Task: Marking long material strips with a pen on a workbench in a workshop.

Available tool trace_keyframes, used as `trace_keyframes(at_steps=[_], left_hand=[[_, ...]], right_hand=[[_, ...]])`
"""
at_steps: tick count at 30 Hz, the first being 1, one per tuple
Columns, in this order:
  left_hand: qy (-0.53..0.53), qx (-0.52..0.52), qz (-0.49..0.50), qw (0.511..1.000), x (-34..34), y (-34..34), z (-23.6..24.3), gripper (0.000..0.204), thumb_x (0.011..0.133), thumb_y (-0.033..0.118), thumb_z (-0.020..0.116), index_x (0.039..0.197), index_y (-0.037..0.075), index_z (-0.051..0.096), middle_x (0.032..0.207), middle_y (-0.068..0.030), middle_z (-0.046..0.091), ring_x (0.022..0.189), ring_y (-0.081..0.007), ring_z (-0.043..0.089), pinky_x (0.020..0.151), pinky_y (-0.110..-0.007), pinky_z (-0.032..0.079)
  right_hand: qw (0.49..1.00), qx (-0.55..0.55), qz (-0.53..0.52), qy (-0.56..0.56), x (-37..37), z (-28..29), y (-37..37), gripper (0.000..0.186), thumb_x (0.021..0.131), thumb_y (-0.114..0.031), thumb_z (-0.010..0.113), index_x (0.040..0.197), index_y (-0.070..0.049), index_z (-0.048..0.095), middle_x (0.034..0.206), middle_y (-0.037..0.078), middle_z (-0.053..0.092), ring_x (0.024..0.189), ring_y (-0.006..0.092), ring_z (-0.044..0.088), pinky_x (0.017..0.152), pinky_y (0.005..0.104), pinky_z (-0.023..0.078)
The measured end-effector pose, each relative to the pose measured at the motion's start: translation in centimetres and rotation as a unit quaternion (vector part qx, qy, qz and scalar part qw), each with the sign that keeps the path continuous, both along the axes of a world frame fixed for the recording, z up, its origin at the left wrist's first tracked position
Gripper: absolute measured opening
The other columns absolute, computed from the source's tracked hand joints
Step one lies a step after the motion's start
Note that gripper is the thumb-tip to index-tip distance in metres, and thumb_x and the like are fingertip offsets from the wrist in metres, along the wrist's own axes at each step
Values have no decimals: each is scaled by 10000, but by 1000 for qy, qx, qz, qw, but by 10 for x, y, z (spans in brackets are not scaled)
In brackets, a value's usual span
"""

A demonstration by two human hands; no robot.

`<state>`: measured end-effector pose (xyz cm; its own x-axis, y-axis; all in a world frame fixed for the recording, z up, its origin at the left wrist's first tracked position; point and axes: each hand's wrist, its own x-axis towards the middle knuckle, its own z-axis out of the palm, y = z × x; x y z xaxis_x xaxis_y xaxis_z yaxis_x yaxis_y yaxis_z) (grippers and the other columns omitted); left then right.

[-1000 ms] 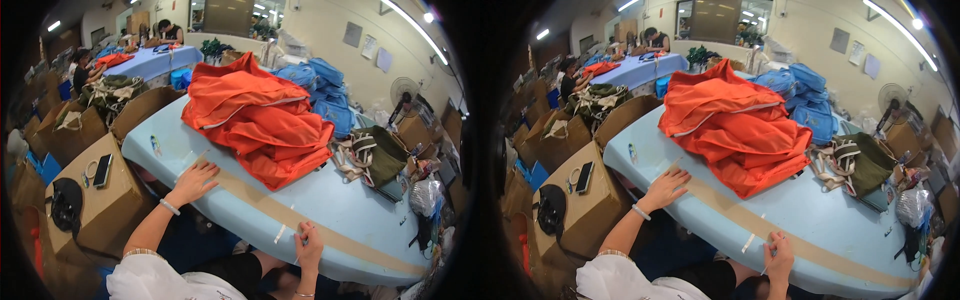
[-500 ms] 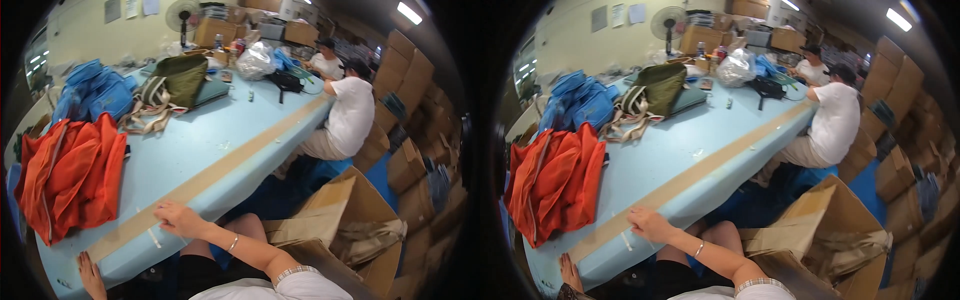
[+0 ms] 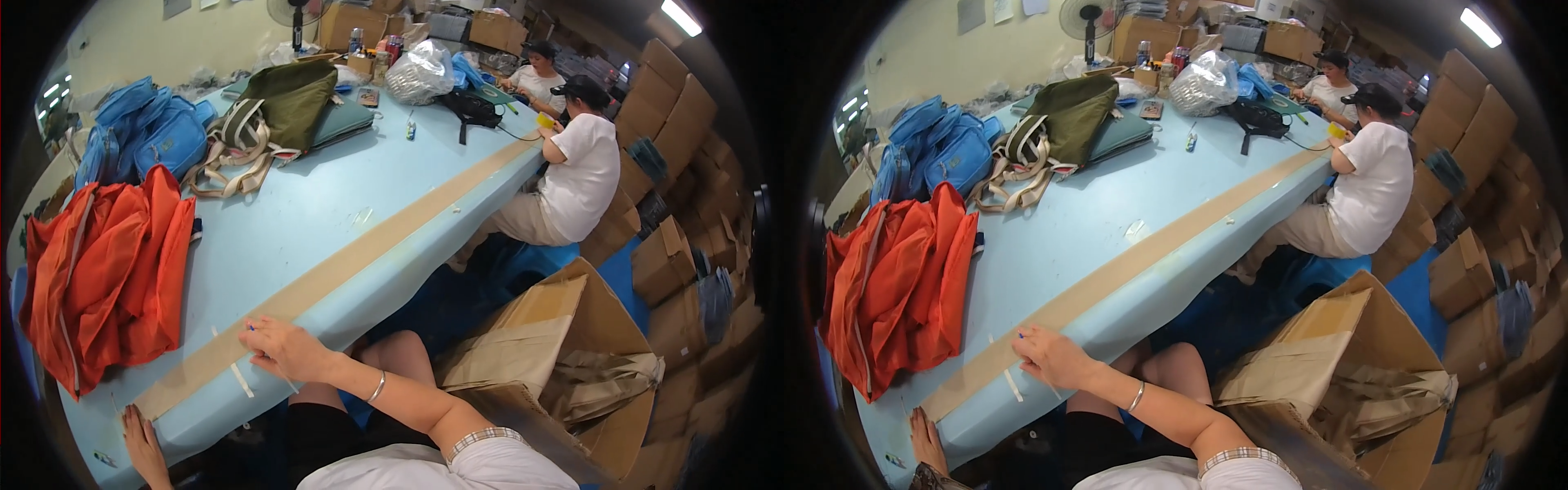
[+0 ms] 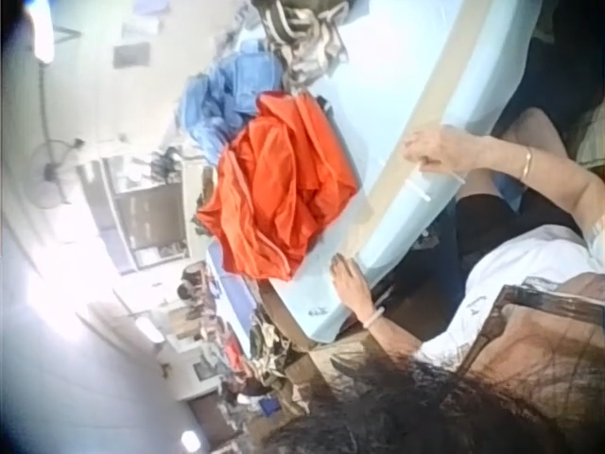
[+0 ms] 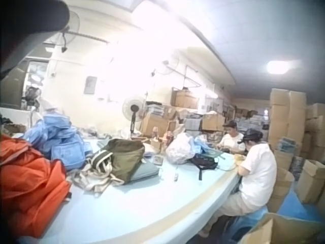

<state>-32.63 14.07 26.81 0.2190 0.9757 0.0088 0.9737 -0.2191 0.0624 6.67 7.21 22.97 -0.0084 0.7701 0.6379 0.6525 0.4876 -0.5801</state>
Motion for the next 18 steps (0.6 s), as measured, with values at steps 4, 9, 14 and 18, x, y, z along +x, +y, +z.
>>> trace_keyframes(at_steps=[4, 9, 14, 18], left_hand=[[-47, 158, -57, 985, 15, 3, 3, 316, 917, 186, 566, 1158, -9, 628, 1234, -199, 601, 1184, -367, 525, 1018, -428, 406], [-285, 144, -274, 907, 158, 16, 19, 293, 847, 58, 620, 1135, 8, 633, 1145, -172, 639, 1094, -341, 590, 943, -402, 475], [-283, 113, -327, 894, 183, 5, 1, 269, 864, 77, 627, 1128, 32, 643, 1170, -125, 638, 1124, -305, 579, 952, -384, 472], [-262, 109, -342, 896, 186, 5, -12, 257, 878, 145, 637, 1115, 47, 656, 1178, -85, 645, 1119, -267, 588, 931, -361, 486]], right_hand=[[996, -73, 38, -20, 1, 8, 6, 349, 776, -70, 690, 1112, -32, 600, 1116, 182, 617, 1062, 351, 594, 911, 414, 498], [994, -86, -17, -65, 27, 13, -6, 368, 784, -74, 705, 1137, -17, 615, 924, 139, 636, 1088, 344, 607, 971, 452, 471], [996, -59, 15, -66, 4, 16, 0, 361, 788, -43, 714, 1138, -30, 625, 750, 68, 575, 1093, 315, 631, 997, 480, 457], [995, -75, 8, -68, 4, 19, -4, 365, 780, -31, 719, 1133, -31, 629, 753, 65, 571, 1102, 305, 630, 995, 479, 459]])
